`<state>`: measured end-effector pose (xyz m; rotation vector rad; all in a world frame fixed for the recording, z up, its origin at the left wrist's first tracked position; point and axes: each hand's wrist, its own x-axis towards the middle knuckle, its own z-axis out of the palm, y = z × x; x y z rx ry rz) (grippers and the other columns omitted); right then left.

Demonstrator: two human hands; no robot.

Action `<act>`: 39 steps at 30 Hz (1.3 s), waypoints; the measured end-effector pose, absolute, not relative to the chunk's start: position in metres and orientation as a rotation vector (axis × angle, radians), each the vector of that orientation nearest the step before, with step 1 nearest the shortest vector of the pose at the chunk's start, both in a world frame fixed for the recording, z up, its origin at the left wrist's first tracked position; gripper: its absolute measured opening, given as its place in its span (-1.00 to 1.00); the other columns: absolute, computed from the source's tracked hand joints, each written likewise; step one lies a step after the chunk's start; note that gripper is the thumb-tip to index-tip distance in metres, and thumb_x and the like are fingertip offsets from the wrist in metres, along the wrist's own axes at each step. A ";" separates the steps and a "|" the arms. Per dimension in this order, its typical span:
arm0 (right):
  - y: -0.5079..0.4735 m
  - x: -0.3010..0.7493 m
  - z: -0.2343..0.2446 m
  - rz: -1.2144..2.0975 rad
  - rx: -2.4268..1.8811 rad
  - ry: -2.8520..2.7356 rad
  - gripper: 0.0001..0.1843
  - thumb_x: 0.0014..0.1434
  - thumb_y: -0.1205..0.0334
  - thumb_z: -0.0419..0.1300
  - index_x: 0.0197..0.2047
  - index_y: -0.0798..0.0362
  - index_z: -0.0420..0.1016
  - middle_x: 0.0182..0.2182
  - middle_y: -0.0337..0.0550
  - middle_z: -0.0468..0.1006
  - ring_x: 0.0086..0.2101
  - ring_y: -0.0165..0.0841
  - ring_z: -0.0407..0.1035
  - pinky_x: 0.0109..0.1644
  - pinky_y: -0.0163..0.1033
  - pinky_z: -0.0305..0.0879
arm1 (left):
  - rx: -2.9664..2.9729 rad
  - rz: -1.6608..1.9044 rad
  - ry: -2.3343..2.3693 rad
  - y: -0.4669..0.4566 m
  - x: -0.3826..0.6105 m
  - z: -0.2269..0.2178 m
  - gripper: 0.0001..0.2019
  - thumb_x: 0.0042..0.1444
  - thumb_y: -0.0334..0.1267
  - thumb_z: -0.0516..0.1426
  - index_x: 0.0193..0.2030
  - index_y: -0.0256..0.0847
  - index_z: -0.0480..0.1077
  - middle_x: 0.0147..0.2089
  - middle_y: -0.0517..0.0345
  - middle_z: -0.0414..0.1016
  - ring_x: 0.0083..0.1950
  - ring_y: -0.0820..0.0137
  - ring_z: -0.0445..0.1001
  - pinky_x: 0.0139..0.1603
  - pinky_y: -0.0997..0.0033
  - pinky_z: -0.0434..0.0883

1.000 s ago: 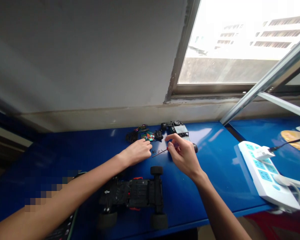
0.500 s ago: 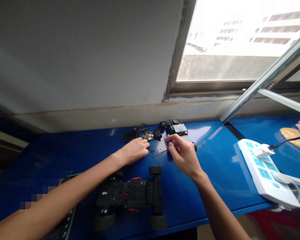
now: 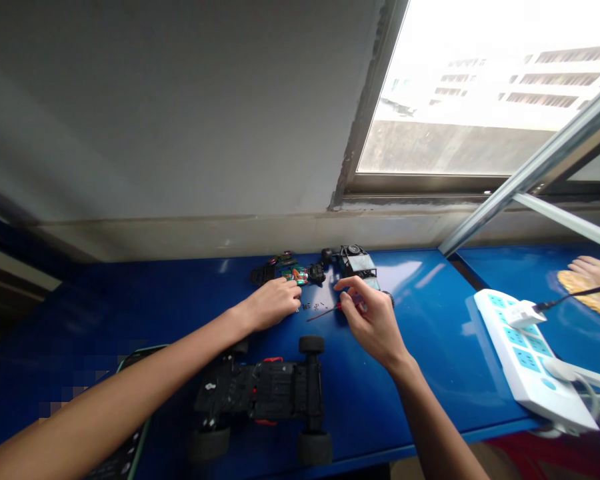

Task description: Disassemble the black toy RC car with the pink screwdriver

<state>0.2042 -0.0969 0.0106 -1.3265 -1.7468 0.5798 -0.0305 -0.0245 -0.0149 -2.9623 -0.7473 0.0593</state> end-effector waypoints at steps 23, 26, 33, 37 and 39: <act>-0.112 0.188 0.002 0.677 -1.379 -1.480 -0.76 0.31 0.01 0.25 -0.16 0.02 0.54 -0.49 -0.30 0.45 -0.54 -0.43 0.32 -0.47 -0.35 0.20 | -3.273 0.201 -1.091 -0.121 -0.050 0.049 -0.43 -0.07 0.28 0.41 -0.19 -0.21 0.59 -0.17 -0.02 0.62 -0.08 0.11 0.59 -0.14 0.30 0.41; -0.116 0.186 0.005 0.685 -1.361 -1.491 -0.76 0.32 0.01 0.25 -0.15 0.02 0.53 -0.49 -0.30 0.45 -0.54 -0.42 0.34 -0.46 -0.35 0.21 | -3.254 0.293 -1.099 -0.129 -0.047 0.050 -0.45 -0.08 0.16 0.46 -0.12 -0.22 0.57 -0.10 -0.03 0.60 -0.04 0.10 0.57 -0.08 0.27 0.43; -0.119 0.186 0.007 0.687 -1.345 -1.492 -0.77 0.32 0.02 0.26 -0.14 0.02 0.53 -0.49 -0.30 0.46 -0.53 -0.42 0.35 -0.49 -0.36 0.19 | -3.275 0.209 -1.051 -0.140 -0.072 0.063 -0.42 -0.07 -0.40 0.46 0.14 -0.08 0.53 0.23 -0.07 0.50 0.37 -0.06 0.33 0.28 0.05 0.39; -0.120 0.186 0.007 0.687 -1.348 -1.488 -0.77 0.32 0.02 0.26 -0.13 0.02 0.53 -0.48 -0.30 0.46 -0.53 -0.43 0.36 -0.49 -0.37 0.19 | -3.250 0.070 -1.101 -0.151 -0.087 0.066 -0.36 0.02 -0.63 0.24 0.20 0.06 0.50 0.39 0.05 0.36 0.51 0.03 0.16 0.40 0.09 0.30; -0.121 0.185 0.008 0.685 -1.349 -1.485 -0.77 0.32 0.02 0.25 -0.13 0.01 0.53 -0.48 -0.30 0.46 -0.53 -0.43 0.36 -0.48 -0.37 0.20 | -3.215 0.056 -1.222 -0.157 -0.089 0.067 -0.46 0.12 -0.61 0.19 0.14 0.06 0.52 0.31 0.07 0.43 0.39 0.12 0.34 0.28 0.20 0.38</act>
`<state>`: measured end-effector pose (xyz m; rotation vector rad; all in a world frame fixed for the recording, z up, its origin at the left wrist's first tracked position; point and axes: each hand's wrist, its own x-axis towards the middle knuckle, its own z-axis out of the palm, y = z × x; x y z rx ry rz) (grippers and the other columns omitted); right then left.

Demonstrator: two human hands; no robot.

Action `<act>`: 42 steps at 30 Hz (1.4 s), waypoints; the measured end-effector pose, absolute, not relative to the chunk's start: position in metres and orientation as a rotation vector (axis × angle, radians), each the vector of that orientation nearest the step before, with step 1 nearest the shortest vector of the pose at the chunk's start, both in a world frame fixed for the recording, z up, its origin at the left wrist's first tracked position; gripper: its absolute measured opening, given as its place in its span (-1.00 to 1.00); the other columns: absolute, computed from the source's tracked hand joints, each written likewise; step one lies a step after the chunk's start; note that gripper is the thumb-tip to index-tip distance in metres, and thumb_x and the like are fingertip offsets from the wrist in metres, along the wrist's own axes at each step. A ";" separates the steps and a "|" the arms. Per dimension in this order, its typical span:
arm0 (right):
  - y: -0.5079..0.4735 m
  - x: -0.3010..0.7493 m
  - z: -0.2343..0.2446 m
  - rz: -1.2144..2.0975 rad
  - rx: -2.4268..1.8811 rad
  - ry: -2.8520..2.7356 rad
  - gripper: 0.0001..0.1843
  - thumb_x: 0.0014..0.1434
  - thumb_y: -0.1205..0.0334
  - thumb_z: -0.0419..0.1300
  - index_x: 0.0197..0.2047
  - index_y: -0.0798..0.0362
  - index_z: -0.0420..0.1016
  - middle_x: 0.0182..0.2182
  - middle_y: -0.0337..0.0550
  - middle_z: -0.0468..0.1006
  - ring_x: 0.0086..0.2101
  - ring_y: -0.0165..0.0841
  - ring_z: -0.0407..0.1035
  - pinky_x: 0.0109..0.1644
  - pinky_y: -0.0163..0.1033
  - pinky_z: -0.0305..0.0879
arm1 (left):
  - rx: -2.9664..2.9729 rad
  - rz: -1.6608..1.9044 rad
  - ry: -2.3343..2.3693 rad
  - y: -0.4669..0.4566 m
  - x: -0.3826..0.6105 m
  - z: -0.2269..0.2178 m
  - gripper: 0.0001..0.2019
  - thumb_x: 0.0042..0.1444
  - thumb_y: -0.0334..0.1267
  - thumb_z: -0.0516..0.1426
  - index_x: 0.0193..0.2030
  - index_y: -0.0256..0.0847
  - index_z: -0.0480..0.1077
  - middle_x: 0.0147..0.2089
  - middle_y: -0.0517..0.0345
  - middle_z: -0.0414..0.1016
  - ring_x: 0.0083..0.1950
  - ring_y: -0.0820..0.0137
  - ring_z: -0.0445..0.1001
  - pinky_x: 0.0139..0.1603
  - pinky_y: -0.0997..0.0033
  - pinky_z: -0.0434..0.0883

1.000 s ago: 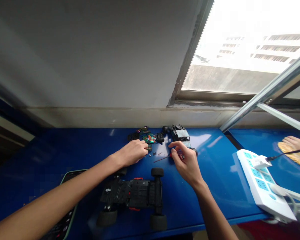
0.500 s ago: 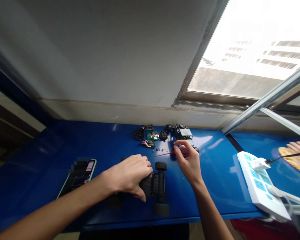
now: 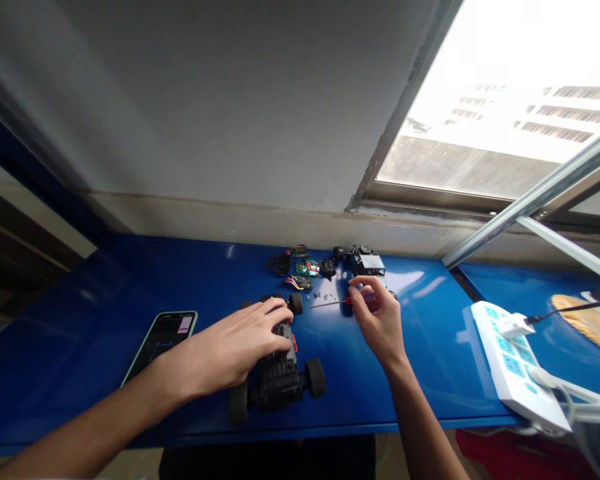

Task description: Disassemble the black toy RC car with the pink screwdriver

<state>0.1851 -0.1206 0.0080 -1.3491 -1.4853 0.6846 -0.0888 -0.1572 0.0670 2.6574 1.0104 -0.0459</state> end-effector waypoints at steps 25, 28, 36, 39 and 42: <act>-0.122 0.176 0.026 0.673 -1.236 -1.528 -0.78 0.30 0.06 0.31 -0.11 0.00 0.48 -0.48 -0.33 0.45 -0.51 -0.44 0.33 -0.42 -0.32 0.28 | 2.392 -0.138 1.344 -0.148 -0.065 0.058 -0.75 0.25 0.01 0.20 -0.21 -0.11 0.34 -0.24 0.12 0.65 -0.20 0.09 0.64 -0.31 0.30 0.29; -0.122 0.176 0.025 0.688 -1.211 -1.503 -0.74 0.24 0.04 0.38 -0.17 0.02 0.49 -0.47 -0.30 0.49 -0.49 -0.42 0.36 -0.40 -0.30 0.36 | 2.446 -0.172 1.344 -0.144 -0.056 0.056 -0.67 0.16 0.04 0.31 -0.16 -0.14 0.39 -0.14 0.04 0.66 -0.09 0.04 0.65 -0.22 0.28 0.36; -0.125 0.179 0.026 0.657 -1.062 -1.492 -0.80 0.22 0.09 0.43 -0.16 -0.01 0.63 -0.18 -0.09 0.66 -0.24 -0.27 0.56 -0.15 -0.14 0.54 | 2.514 -0.127 1.427 -0.138 -0.057 0.047 -0.59 0.05 -0.01 0.39 -0.06 -0.13 0.42 -0.10 0.03 0.66 -0.04 0.05 0.63 -0.05 0.24 0.45; -0.131 0.175 0.027 0.707 -1.028 -1.462 -0.77 0.23 0.16 0.43 -0.05 -0.03 0.61 -0.21 -0.12 0.71 -0.25 -0.26 0.61 -0.12 -0.13 0.58 | 2.528 -0.038 1.369 -0.136 -0.063 0.039 -0.53 0.09 -0.05 0.39 0.06 -0.15 0.42 0.06 -0.02 0.64 0.15 0.06 0.57 0.23 0.16 0.39; -0.137 0.169 0.022 0.624 -1.031 -1.465 -0.55 0.21 0.22 0.44 0.14 -0.07 0.51 -0.27 -0.19 0.73 -0.28 -0.26 0.64 -0.06 -0.10 0.59 | 2.491 0.065 1.308 -0.134 -0.067 0.027 -0.51 0.13 -0.10 0.36 0.15 -0.17 0.40 0.13 0.00 0.62 0.20 0.13 0.56 0.42 0.12 0.26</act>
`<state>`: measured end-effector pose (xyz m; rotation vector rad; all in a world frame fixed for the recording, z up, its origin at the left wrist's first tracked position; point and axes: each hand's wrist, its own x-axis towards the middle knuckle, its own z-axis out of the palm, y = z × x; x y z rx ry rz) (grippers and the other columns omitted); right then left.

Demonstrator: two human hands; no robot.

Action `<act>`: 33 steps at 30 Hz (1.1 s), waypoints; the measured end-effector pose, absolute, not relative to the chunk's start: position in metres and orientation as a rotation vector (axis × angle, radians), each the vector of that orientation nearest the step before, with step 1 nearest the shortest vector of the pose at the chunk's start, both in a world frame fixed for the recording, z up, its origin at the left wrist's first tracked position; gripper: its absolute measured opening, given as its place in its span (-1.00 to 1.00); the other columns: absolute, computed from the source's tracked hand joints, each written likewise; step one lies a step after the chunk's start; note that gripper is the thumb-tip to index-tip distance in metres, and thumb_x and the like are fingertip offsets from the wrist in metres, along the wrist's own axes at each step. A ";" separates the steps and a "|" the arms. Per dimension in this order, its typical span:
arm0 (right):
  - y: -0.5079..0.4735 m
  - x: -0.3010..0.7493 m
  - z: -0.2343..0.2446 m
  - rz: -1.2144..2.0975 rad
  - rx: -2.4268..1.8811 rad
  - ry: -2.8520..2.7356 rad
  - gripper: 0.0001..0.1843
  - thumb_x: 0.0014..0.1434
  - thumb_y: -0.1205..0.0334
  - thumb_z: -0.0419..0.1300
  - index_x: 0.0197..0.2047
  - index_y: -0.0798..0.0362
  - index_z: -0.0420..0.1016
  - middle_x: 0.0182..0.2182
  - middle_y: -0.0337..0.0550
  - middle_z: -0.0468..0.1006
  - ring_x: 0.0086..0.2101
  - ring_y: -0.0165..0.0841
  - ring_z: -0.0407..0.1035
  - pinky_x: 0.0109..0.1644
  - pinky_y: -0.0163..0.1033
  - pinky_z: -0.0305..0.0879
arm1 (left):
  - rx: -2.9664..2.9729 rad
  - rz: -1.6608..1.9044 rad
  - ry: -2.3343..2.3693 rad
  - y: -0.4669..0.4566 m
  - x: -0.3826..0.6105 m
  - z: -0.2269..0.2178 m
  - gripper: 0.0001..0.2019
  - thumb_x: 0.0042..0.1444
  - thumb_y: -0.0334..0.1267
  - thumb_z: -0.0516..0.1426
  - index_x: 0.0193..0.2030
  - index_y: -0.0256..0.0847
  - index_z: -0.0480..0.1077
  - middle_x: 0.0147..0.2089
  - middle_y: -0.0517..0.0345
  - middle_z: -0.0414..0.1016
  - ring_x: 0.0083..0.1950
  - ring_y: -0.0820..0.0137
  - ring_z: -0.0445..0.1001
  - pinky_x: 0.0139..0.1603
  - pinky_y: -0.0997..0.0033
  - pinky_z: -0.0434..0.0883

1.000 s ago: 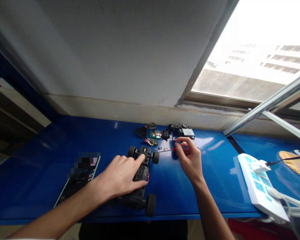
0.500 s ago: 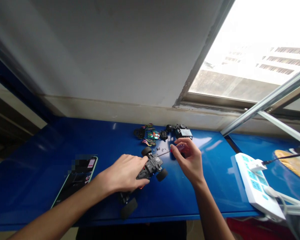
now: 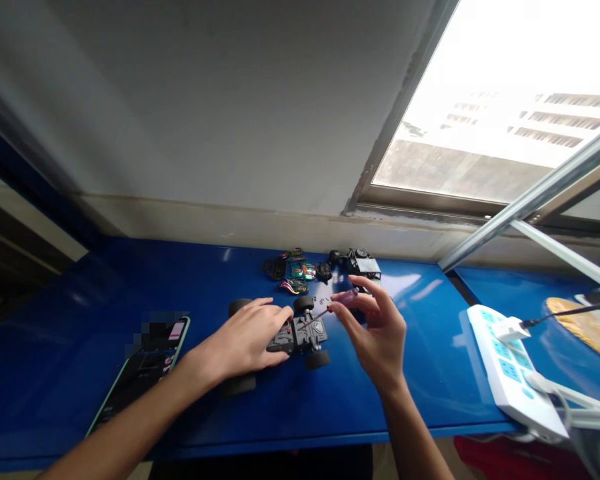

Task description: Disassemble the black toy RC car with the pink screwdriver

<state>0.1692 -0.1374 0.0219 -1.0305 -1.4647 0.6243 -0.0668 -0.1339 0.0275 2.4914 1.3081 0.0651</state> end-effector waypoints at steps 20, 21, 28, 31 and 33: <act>-0.173 0.163 -0.007 0.158 -1.024 -1.653 -0.56 0.21 0.43 0.41 0.14 -0.01 0.58 -0.23 -0.15 0.73 -0.34 -0.32 0.62 -0.21 -0.23 0.59 | 2.415 0.312 1.086 -0.126 -0.057 0.009 -0.56 0.02 -0.10 0.43 0.03 -0.13 0.51 -0.04 0.09 0.67 0.00 0.09 0.62 0.03 0.24 0.40; -0.174 0.162 -0.008 0.149 -1.024 -1.648 -0.56 0.21 0.43 0.41 0.14 0.00 0.58 -0.23 -0.15 0.73 -0.34 -0.32 0.62 -0.22 -0.23 0.60 | 2.416 0.297 1.097 -0.126 -0.057 0.009 -0.56 0.03 -0.10 0.43 0.04 -0.12 0.52 -0.04 0.09 0.67 -0.01 0.09 0.62 0.02 0.23 0.40; -0.176 0.151 -0.002 0.052 -0.994 -1.692 -0.59 0.21 0.46 0.41 0.10 0.01 0.57 -0.26 -0.15 0.71 -0.35 -0.32 0.62 -0.25 -0.25 0.60 | 2.419 0.264 1.115 -0.126 -0.056 0.008 -0.58 0.07 -0.09 0.40 0.05 -0.13 0.52 -0.05 0.11 0.69 -0.03 0.08 0.63 0.00 0.22 0.40; -0.176 0.148 0.002 0.016 -0.997 -1.724 -0.61 0.21 0.44 0.41 0.09 0.02 0.56 -0.27 -0.15 0.71 -0.37 -0.33 0.61 -0.27 -0.26 0.60 | 2.418 0.271 1.109 -0.127 -0.057 0.008 -0.57 0.07 -0.09 0.40 0.05 -0.12 0.52 -0.04 0.11 0.69 -0.02 0.08 0.63 0.01 0.23 0.41; -0.177 0.145 0.003 -0.037 -0.992 -1.716 -0.58 0.20 0.43 0.42 0.11 0.03 0.54 -0.29 -0.15 0.70 -0.38 -0.33 0.61 -0.27 -0.26 0.60 | 2.419 0.287 1.101 -0.127 -0.059 0.007 -0.57 0.07 -0.08 0.40 0.06 -0.12 0.52 -0.03 0.09 0.69 -0.03 0.10 0.63 0.02 0.24 0.41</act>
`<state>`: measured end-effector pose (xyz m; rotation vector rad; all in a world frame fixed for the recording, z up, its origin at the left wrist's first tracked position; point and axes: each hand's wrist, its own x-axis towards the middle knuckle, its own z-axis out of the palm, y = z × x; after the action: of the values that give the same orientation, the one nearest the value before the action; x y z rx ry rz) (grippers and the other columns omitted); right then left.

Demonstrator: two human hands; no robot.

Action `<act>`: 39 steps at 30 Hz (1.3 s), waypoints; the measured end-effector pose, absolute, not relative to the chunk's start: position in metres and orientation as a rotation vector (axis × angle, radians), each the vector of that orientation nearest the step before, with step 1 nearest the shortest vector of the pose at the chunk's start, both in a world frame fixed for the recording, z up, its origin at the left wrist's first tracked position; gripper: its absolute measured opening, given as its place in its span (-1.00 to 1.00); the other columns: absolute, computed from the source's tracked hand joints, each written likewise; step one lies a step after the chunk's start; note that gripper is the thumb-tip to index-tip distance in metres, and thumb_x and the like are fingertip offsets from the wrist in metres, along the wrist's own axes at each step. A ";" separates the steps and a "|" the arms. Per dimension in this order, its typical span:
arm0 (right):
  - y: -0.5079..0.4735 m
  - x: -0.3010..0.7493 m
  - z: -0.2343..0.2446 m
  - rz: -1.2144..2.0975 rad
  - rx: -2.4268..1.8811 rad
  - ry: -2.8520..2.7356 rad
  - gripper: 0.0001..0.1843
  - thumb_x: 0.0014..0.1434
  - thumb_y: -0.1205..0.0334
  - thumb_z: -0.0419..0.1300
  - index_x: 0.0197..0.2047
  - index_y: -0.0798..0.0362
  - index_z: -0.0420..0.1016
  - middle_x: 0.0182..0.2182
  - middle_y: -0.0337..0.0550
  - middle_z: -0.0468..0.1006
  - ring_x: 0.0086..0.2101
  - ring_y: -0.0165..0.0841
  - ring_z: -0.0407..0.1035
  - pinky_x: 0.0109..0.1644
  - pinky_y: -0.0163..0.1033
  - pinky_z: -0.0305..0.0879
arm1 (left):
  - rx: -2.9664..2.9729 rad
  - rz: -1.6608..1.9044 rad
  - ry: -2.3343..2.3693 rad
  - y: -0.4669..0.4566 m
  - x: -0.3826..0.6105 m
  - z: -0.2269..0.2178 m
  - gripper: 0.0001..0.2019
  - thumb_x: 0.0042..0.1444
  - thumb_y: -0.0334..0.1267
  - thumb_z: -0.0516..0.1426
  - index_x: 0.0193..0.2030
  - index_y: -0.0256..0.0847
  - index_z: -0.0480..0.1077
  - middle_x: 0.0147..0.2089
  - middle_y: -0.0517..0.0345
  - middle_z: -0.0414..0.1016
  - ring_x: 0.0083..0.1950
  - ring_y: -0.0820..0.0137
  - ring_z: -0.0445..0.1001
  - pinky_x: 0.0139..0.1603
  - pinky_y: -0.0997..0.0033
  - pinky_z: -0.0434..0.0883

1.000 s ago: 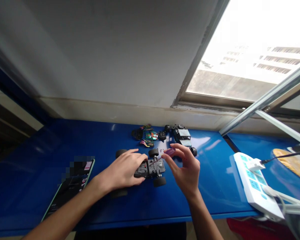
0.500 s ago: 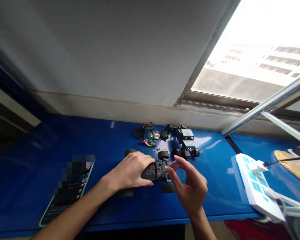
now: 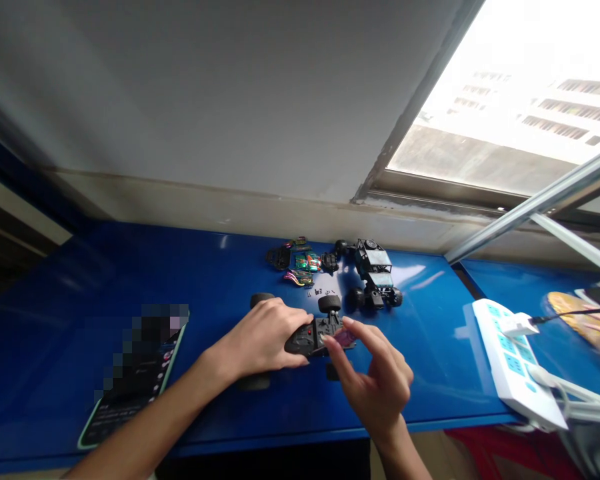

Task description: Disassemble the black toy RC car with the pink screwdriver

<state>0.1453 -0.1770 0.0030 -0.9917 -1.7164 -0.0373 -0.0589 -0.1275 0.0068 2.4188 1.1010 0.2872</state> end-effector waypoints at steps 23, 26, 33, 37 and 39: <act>-0.191 0.143 0.017 0.071 -0.996 -1.915 -0.74 0.33 0.47 0.26 0.06 0.07 0.47 -0.30 -0.15 0.69 -0.39 -0.37 0.58 -0.23 -0.29 0.48 | 2.445 0.323 1.145 -0.139 -0.060 0.005 -0.69 0.12 -0.05 0.36 -0.06 -0.12 0.53 -0.07 0.12 0.70 -0.04 0.12 0.63 0.06 0.19 0.39; -0.185 0.149 0.038 -0.018 -1.028 -2.160 -0.91 0.40 0.27 0.26 -0.18 0.09 0.47 -0.49 -0.24 0.57 -0.53 -0.42 0.43 -0.37 -0.28 0.28 | 2.453 0.321 1.151 -0.139 -0.060 0.005 -0.69 0.13 -0.03 0.36 -0.07 -0.11 0.53 -0.08 0.11 0.69 -0.06 0.13 0.63 0.04 0.21 0.40; -0.179 0.146 0.064 -0.034 -1.154 -2.575 -0.78 0.53 0.30 0.00 -0.09 0.07 0.47 -0.54 -0.31 0.51 -0.60 -0.42 0.34 -0.45 -0.22 0.02 | 2.424 0.322 1.136 -0.139 -0.061 0.010 -0.76 0.12 -0.11 0.35 -0.11 -0.11 0.54 -0.11 0.14 0.69 -0.08 0.17 0.63 0.04 0.24 0.39; -0.184 0.142 0.071 0.147 -1.102 -2.739 -0.66 0.42 0.49 0.01 0.18 0.08 0.35 -0.39 -0.23 0.56 -0.44 -0.34 0.40 -0.32 -0.24 0.21 | 2.421 0.346 1.139 -0.140 -0.060 0.011 -0.76 0.13 -0.08 0.33 -0.12 -0.12 0.56 -0.13 0.09 0.69 -0.09 0.15 0.62 0.03 0.24 0.41; -0.186 0.142 0.076 0.200 -1.070 -2.756 -0.59 0.37 0.54 0.01 0.22 0.08 0.31 -0.29 -0.17 0.57 -0.36 -0.31 0.43 -0.23 -0.21 0.29 | 2.423 0.364 1.149 -0.140 -0.059 0.011 -0.73 0.11 -0.09 0.34 -0.08 -0.11 0.57 -0.14 0.08 0.69 -0.08 0.14 0.61 0.04 0.23 0.41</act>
<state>0.1416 -0.1860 0.0762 -1.0703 -2.7558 0.2002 -0.0592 -0.1400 0.0110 2.4230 1.1494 0.3638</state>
